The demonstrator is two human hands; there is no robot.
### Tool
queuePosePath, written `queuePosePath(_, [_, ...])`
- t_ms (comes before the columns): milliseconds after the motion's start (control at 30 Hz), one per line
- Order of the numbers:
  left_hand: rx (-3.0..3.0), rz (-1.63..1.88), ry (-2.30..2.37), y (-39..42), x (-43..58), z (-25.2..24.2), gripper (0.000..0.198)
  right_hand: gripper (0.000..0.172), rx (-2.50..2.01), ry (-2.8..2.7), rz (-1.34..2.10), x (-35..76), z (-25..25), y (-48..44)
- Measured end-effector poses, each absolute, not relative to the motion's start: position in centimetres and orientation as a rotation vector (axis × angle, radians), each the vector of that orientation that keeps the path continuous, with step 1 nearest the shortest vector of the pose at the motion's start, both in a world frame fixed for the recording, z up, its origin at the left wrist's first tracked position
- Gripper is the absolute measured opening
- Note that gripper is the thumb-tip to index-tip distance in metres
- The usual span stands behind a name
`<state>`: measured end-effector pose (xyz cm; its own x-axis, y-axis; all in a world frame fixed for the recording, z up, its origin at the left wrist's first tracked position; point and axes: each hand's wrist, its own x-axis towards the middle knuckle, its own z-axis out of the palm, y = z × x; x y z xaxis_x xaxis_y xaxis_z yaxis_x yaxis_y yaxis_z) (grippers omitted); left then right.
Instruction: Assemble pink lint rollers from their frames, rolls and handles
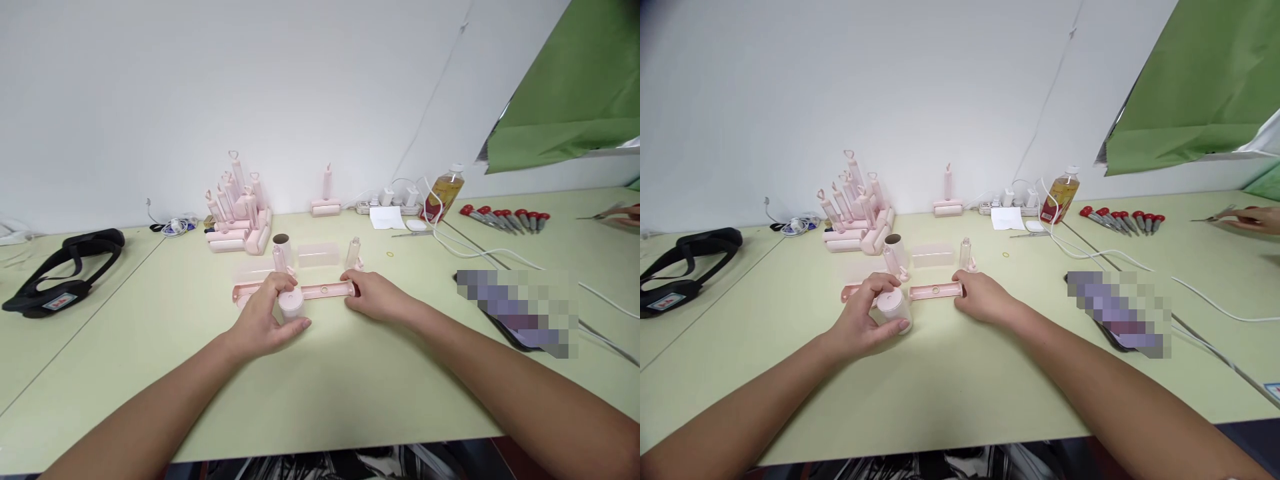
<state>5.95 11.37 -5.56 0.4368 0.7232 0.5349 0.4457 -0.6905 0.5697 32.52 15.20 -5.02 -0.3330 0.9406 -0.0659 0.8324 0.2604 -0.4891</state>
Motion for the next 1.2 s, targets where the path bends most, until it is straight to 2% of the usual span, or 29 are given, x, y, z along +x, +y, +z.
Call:
queuePosePath(100, [2.376, 1.051, 1.011, 11.1, 5.8, -5.1, 0.042, 0.025, -1.609, -2.251, 0.702, 32.7, -5.1, 15.4])
queuePosePath(333, [2.404, 0.938, 1.135, 10.7, 5.6, -4.2, 0.034, 0.015, -1.609, -2.197, 0.674, 32.4, -5.2, 15.6])
queuePosePath(433, [2.34, 1.155, 1.146, 11.0, 5.6, -4.7, 0.035, 0.022, -1.658, -2.21, 0.628, 32.2, -5.0, 15.4])
queuePosePath(600, [1.811, 1.665, 1.142, 11.7, 5.7, -5.0, 0.041, 0.05, -1.599, -2.356, 0.64, 32.2, -4.8, 14.9])
queuePosePath(667, [1.629, 1.717, 1.109, 11.9, 5.8, -4.8, 0.043, 0.05, -1.603, -2.413, 0.652, 32.2, -4.6, 14.7])
queuePosePath(933, [1.513, 1.575, 1.063, 11.4, 6.9, -4.9, 0.045, 0.019, -1.636, -2.355, 0.622, 31.2, -4.6, 14.2])
queuePosePath(1200, [1.668, 1.179, 1.194, 11.8, 6.8, -6.7, 0.045, 0.018, -1.65, -2.042, 0.753, 30.3, -5.2, 14.1])
